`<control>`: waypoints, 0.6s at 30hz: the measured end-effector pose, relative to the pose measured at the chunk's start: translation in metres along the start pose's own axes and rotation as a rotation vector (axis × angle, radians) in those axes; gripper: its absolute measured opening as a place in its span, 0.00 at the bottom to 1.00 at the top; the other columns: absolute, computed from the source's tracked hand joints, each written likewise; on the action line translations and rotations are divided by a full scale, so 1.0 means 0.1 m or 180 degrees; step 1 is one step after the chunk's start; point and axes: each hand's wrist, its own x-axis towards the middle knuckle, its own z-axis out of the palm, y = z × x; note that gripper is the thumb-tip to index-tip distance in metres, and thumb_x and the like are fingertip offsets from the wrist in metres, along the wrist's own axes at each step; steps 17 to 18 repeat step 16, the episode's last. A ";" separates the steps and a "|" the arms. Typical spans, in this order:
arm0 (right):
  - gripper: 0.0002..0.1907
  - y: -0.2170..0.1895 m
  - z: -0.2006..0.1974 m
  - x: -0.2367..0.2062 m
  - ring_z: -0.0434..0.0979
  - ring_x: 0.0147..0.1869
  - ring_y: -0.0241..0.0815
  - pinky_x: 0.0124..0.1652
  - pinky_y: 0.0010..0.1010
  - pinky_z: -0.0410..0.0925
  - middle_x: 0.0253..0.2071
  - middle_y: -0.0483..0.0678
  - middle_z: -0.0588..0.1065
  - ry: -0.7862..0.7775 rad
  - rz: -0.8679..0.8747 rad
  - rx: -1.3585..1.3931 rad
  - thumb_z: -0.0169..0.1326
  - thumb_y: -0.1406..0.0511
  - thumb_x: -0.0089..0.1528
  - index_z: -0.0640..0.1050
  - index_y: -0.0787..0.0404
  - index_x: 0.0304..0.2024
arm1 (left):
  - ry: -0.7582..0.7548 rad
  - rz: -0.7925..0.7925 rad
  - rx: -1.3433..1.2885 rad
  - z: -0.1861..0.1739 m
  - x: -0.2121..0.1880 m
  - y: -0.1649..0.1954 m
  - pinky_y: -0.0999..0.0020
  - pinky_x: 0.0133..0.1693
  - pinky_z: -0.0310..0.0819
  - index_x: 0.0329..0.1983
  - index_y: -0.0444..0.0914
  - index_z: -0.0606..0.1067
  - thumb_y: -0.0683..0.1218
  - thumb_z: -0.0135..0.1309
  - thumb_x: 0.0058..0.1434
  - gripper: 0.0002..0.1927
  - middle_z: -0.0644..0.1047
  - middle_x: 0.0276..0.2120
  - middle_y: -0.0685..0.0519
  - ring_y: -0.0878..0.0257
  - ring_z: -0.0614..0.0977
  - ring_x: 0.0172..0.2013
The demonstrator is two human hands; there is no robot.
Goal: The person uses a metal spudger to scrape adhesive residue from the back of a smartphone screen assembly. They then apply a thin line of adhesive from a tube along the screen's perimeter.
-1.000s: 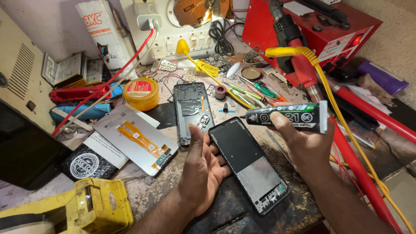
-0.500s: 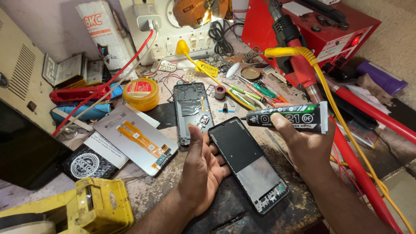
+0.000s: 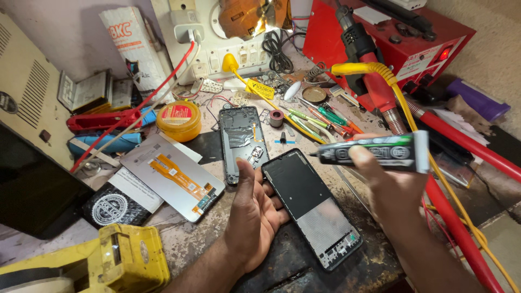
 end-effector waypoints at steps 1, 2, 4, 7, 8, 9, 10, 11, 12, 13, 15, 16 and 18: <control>0.11 -0.01 -0.02 -0.03 0.81 0.43 0.36 0.49 0.30 0.76 0.43 0.48 0.80 0.0205 -0.0004 0.0059 0.62 0.72 0.62 0.79 0.67 0.47 | 0.0030 -0.0010 -0.0027 0.01 0.00 0.01 0.43 0.61 0.71 0.74 0.35 0.48 0.79 0.32 0.55 0.56 0.67 0.65 0.37 0.46 0.73 0.65; 0.11 -0.02 -0.05 -0.08 0.80 0.44 0.38 0.52 0.32 0.76 0.45 0.49 0.80 0.0407 -0.0005 0.0122 0.62 0.72 0.63 0.80 0.67 0.48 | 0.0062 -0.0018 -0.0055 0.02 -0.01 0.01 0.43 0.61 0.71 0.74 0.36 0.50 0.78 0.32 0.56 0.55 0.68 0.65 0.38 0.47 0.74 0.64; 0.13 -0.02 -0.11 -0.24 0.80 0.46 0.39 0.50 0.34 0.73 0.47 0.48 0.80 0.0885 0.0222 0.0360 0.61 0.71 0.63 0.79 0.64 0.50 | 0.0226 -0.0064 -0.0157 0.04 -0.01 0.01 0.41 0.59 0.73 0.71 0.36 0.55 0.78 0.33 0.56 0.52 0.70 0.62 0.39 0.48 0.76 0.61; 0.16 -0.03 -0.25 -0.61 0.80 0.51 0.40 0.48 0.39 0.70 0.49 0.45 0.80 0.1511 0.0614 0.0935 0.60 0.68 0.61 0.76 0.58 0.52 | 0.0266 -0.0068 -0.0336 0.03 -0.05 0.03 0.41 0.57 0.73 0.68 0.34 0.60 0.77 0.32 0.58 0.51 0.74 0.59 0.41 0.50 0.78 0.59; 0.16 -0.03 -0.30 -0.74 0.80 0.54 0.42 0.54 0.43 0.71 0.51 0.46 0.79 0.1583 0.0550 0.1156 0.60 0.67 0.63 0.76 0.59 0.53 | 0.0241 -0.0059 -0.0405 0.02 -0.07 0.03 0.41 0.56 0.74 0.68 0.34 0.61 0.77 0.32 0.58 0.50 0.75 0.58 0.42 0.51 0.79 0.58; 0.16 -0.04 -0.33 -0.83 0.80 0.58 0.44 0.60 0.47 0.72 0.52 0.46 0.78 0.1653 0.0476 0.1388 0.60 0.66 0.64 0.75 0.59 0.54 | 0.0287 -0.0013 -0.0495 0.03 -0.08 0.04 0.41 0.56 0.73 0.67 0.34 0.61 0.77 0.32 0.58 0.50 0.76 0.58 0.42 0.51 0.78 0.58; 0.17 -0.04 -0.34 -0.89 0.79 0.60 0.44 0.62 0.47 0.69 0.53 0.47 0.78 0.1530 0.0563 0.1542 0.60 0.65 0.65 0.75 0.60 0.55 | 0.0327 0.0036 -0.0585 0.04 -0.10 0.05 0.41 0.56 0.73 0.67 0.35 0.61 0.77 0.32 0.59 0.49 0.76 0.57 0.42 0.51 0.78 0.58; 0.18 -0.04 -0.35 -0.93 0.79 0.61 0.45 0.65 0.47 0.66 0.53 0.48 0.78 0.1412 0.0656 0.1697 0.61 0.64 0.65 0.76 0.61 0.56 | 0.0371 0.0078 -0.0670 0.05 -0.11 0.05 0.41 0.56 0.73 0.66 0.36 0.61 0.76 0.32 0.59 0.48 0.76 0.57 0.43 0.51 0.78 0.58; 0.19 -0.06 -0.36 -0.94 0.78 0.63 0.45 0.67 0.47 0.63 0.54 0.49 0.77 0.1297 0.0748 0.1839 0.61 0.63 0.66 0.76 0.61 0.58 | 0.0305 0.0138 -0.0676 0.06 -0.12 0.05 0.41 0.57 0.71 0.68 0.37 0.60 0.75 0.33 0.60 0.46 0.76 0.58 0.43 0.51 0.78 0.58; 0.20 -0.08 -0.34 -0.96 0.77 0.63 0.44 0.67 0.49 0.62 0.54 0.47 0.77 0.1356 0.0789 0.1841 0.62 0.62 0.65 0.76 0.61 0.57 | 0.0234 0.0196 -0.0684 0.06 -0.12 0.04 0.42 0.58 0.70 0.69 0.39 0.60 0.73 0.35 0.61 0.44 0.75 0.60 0.44 0.51 0.77 0.59; 0.21 -0.11 -0.20 -1.01 0.76 0.63 0.42 0.67 0.53 0.60 0.53 0.44 0.77 0.1474 0.0885 0.1831 0.64 0.60 0.62 0.76 0.59 0.56 | 0.0076 0.0281 -0.0705 0.06 -0.14 0.00 0.41 0.60 0.68 0.72 0.39 0.59 0.68 0.39 0.64 0.41 0.74 0.62 0.44 0.51 0.76 0.60; 0.21 -0.12 -0.12 -0.99 0.75 0.64 0.44 0.70 0.57 0.59 0.54 0.45 0.77 0.1417 0.0655 0.1726 0.64 0.60 0.63 0.76 0.60 0.55 | -0.0011 0.0326 -0.0709 0.05 -0.15 -0.02 0.40 0.61 0.67 0.75 0.38 0.58 0.64 0.42 0.67 0.40 0.73 0.63 0.44 0.50 0.76 0.60; 0.21 -0.12 -0.12 -0.99 0.75 0.64 0.44 0.70 0.57 0.59 0.54 0.45 0.77 0.1417 0.0655 0.1726 0.64 0.60 0.63 0.76 0.60 0.55 | -0.0011 0.0326 -0.0709 0.05 -0.15 -0.02 0.40 0.61 0.67 0.75 0.38 0.58 0.64 0.42 0.67 0.40 0.73 0.63 0.44 0.50 0.76 0.60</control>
